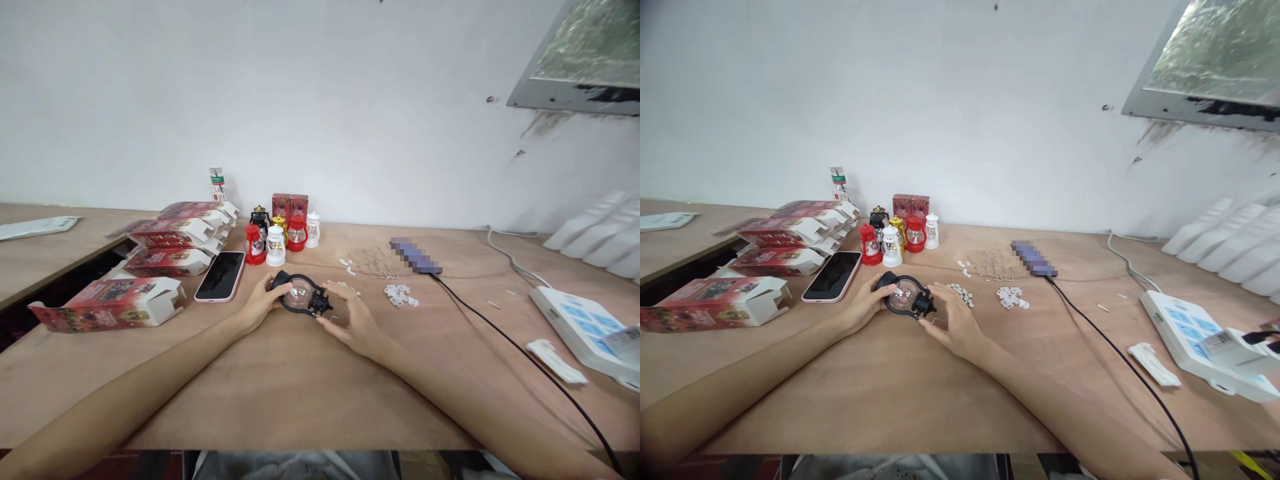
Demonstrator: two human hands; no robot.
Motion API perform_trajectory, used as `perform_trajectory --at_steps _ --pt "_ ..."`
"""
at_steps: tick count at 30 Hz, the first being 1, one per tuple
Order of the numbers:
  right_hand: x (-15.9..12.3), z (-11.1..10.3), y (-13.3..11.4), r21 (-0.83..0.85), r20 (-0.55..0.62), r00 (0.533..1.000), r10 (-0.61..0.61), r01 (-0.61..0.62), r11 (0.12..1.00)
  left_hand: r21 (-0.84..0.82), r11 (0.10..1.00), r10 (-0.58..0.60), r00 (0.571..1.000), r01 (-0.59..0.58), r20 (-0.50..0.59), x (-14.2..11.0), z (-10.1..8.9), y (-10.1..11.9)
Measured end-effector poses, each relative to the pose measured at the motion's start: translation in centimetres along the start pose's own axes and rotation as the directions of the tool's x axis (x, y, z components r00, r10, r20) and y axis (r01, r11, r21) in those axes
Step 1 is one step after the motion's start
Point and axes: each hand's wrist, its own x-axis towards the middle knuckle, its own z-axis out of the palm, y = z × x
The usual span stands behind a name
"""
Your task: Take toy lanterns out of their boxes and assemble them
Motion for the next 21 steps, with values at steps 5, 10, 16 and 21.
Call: perform_trajectory --at_steps 5,10,16,21 --pt "-0.08 -0.07 0.12 -0.003 0.033 0.998 0.054 -0.054 0.999 -0.052 0.999 -0.014 1.000 0.015 0.017 -0.05 0.01 -0.03" --pt "-0.37 0.07 0.33 -0.003 0.039 0.996 0.078 -0.078 0.997 -0.061 0.998 -0.012 1.000 0.012 0.008 -0.04 0.02 -0.03" --pt "-0.40 0.16 0.30 0.005 -0.004 0.998 0.063 -0.063 0.998 -0.061 0.998 -0.001 1.000 0.001 0.010 0.04 -0.01 -0.05" --pt "-0.40 0.24 0.37 -0.013 -0.006 0.997 0.078 -0.078 0.997 -0.054 0.999 0.005 1.000 -0.004 0.007 0.12 -0.10 -0.14"
